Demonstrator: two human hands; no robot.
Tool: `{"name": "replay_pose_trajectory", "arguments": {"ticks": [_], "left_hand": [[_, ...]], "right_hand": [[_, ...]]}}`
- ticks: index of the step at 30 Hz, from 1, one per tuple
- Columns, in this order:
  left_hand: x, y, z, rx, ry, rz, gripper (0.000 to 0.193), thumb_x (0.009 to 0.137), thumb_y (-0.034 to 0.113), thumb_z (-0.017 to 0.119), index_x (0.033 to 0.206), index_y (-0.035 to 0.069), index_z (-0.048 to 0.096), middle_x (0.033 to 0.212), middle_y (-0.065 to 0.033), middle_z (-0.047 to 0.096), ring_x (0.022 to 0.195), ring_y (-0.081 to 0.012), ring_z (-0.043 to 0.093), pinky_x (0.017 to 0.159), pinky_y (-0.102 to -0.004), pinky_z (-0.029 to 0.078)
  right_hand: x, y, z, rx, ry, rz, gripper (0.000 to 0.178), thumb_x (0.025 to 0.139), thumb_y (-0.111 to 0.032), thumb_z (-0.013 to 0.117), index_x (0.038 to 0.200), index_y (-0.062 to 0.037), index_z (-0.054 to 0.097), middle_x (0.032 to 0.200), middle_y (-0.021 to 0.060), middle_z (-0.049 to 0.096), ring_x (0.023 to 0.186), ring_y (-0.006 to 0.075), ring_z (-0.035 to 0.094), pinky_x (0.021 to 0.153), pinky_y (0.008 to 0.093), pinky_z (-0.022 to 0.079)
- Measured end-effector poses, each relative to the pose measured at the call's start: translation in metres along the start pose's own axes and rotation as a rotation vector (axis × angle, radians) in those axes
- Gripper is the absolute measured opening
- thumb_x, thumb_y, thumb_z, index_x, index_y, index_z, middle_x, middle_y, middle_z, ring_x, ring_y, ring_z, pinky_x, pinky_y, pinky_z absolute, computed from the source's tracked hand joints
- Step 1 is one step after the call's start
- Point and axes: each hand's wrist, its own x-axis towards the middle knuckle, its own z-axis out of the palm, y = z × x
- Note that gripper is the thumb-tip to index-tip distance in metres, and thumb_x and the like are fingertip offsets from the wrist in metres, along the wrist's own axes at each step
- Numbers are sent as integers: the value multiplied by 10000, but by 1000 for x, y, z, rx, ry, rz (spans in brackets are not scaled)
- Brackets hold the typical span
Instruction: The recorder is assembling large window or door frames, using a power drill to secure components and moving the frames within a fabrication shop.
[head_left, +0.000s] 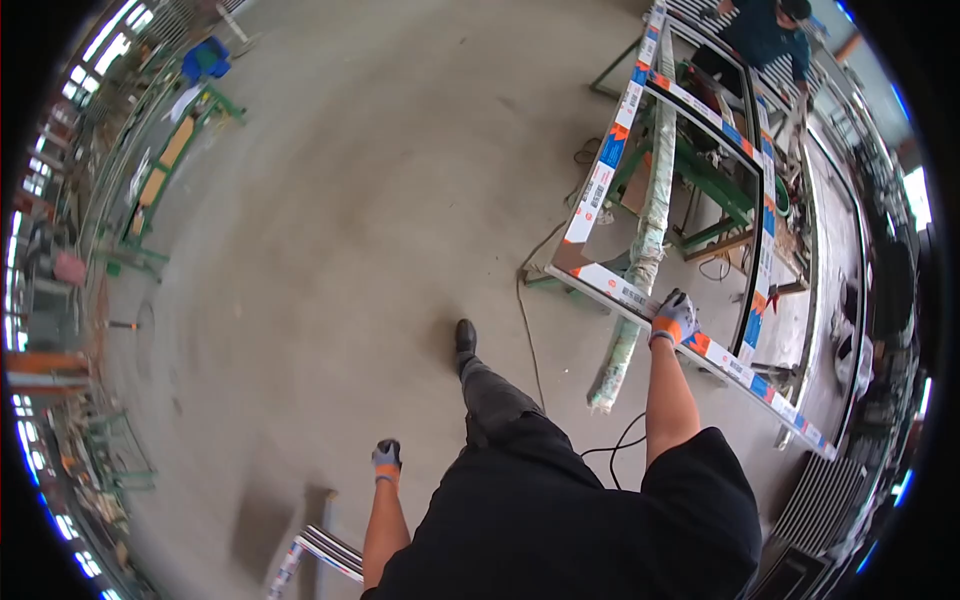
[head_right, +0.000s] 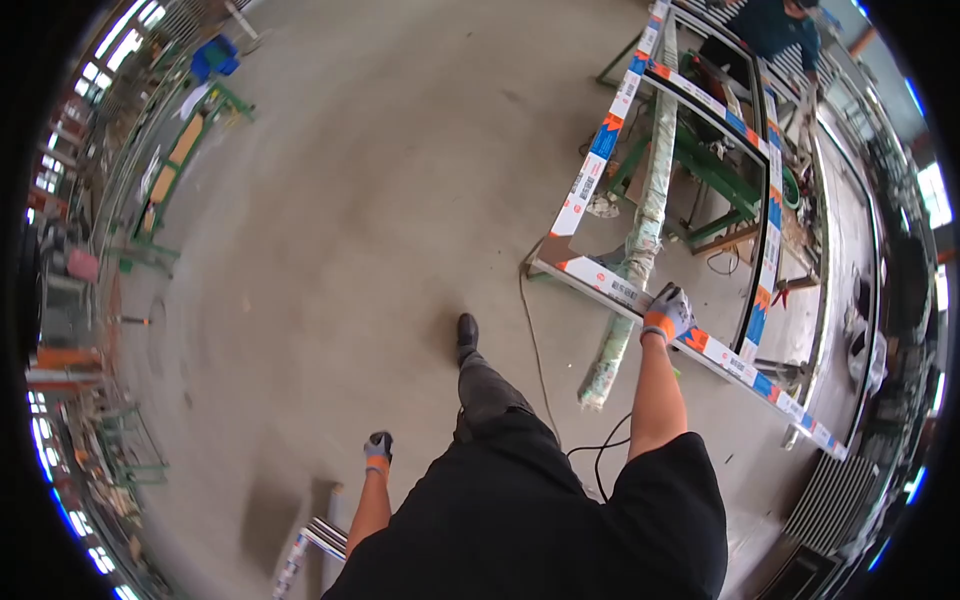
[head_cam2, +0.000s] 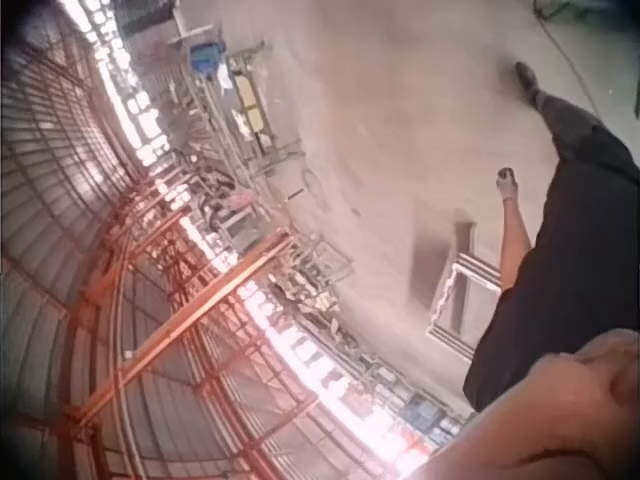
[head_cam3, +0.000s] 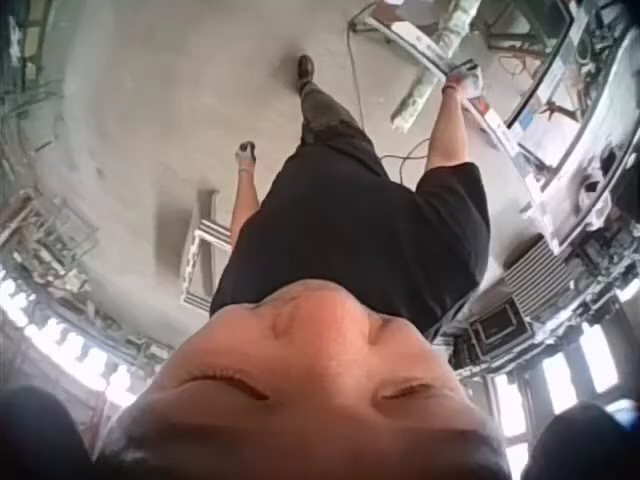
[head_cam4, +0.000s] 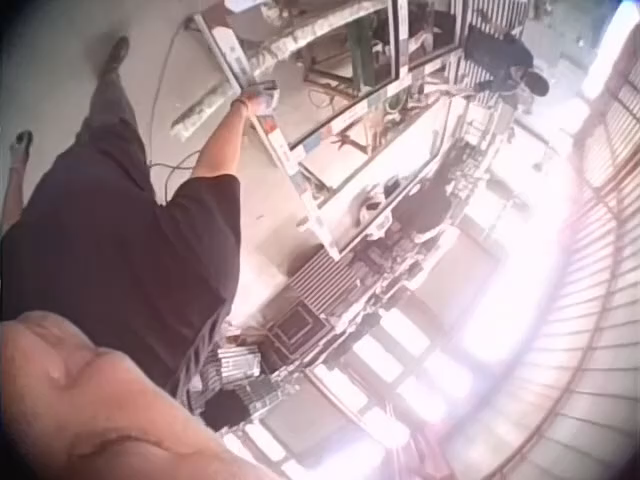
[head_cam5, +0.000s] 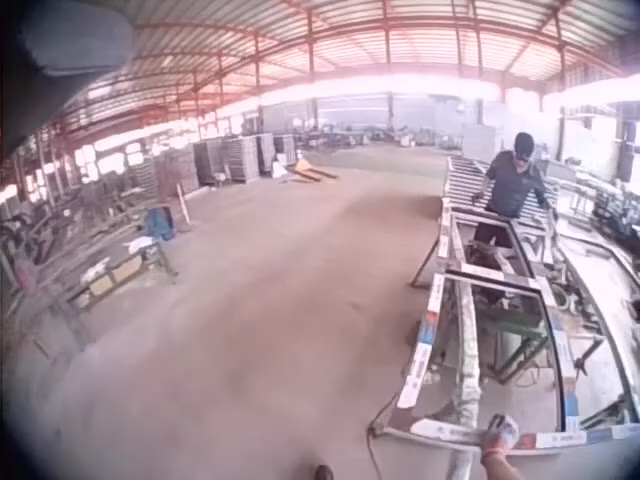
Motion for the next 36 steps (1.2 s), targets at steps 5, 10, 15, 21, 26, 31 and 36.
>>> {"name": "replay_pose_trajectory", "arguments": {"ticks": [5, 10, 15, 21, 26, 31, 36], "left_hand": [[102, 172, 38, -8, -149, 247, 124, 878, 153, 656, 940, 53, 696, 795, -44, 689, 677, -122, 618, 558, -259, 478], [218, 264, 27, 67, -78, 141, 183, 854, 241, 649, 884, 67, 695, 692, -56, 671, 566, -126, 599, 488, -271, 451], [288, 309, 28, 292, -148, -126, 189, 853, 245, 608, 774, 78, 651, 623, -76, 635, 459, -182, 568, 399, -331, 415], [395, 400, 83, 410, -330, -224, 155, 809, 245, 659, 861, 105, 622, 621, -93, 640, 425, -180, 530, 371, -322, 373], [531, 559, 195, 621, -524, -132, 179, 854, 313, 612, 882, 139, 587, 677, -137, 623, 475, -300, 568, 405, -442, 385], [606, 771, 378, 471, -515, 413, 176, 893, 216, 632, 767, 97, 602, 669, 0, 582, 528, -116, 493, 458, -324, 389], [509, 948, 570, 737, -446, 982, 289, 888, 328, 607, 930, 47, 660, 825, -149, 692, 741, -288, 663, 666, -393, 513]], "right_hand": [[5, -4, 0, -62, 26, 54, 297, 943, -322, 483, 818, -111, 650, 886, 93, 673, 914, 286, 617, 818, 443, 404], [3, -14, -15, -96, -58, 81, 263, 932, -291, 496, 835, -105, 655, 933, 85, 668, 969, 274, 597, 852, 431, 398], [6, -15, -3, -152, -51, 103, 174, 912, -216, 532, 899, -104, 665, 945, 93, 647, 951, 294, 577, 866, 436, 406], [18, -37, -14, -272, -98, 193, 151, 905, -193, 542, 908, -93, 654, 947, 112, 632, 981, 322, 554, 882, 453, 416], [25, -80, -16, -502, -148, 532, 279, 843, -298, 638, 1035, -95, 646, 1000, 101, 626, 1053, 303, 551, 929, 426, 429], [81, -151, 6, -264, -66, 643, 301, 841, -283, 645, 1069, -85, 652, 1081, 124, 653, 1078, 310, 566, 943, 414, 438], [167, -171, 31, -92, 2, 600, 252, 859, -256, 628, 1036, -81, 667, 1049, 137, 662, 1022, 330, 593, 905, 431, 462]]}}
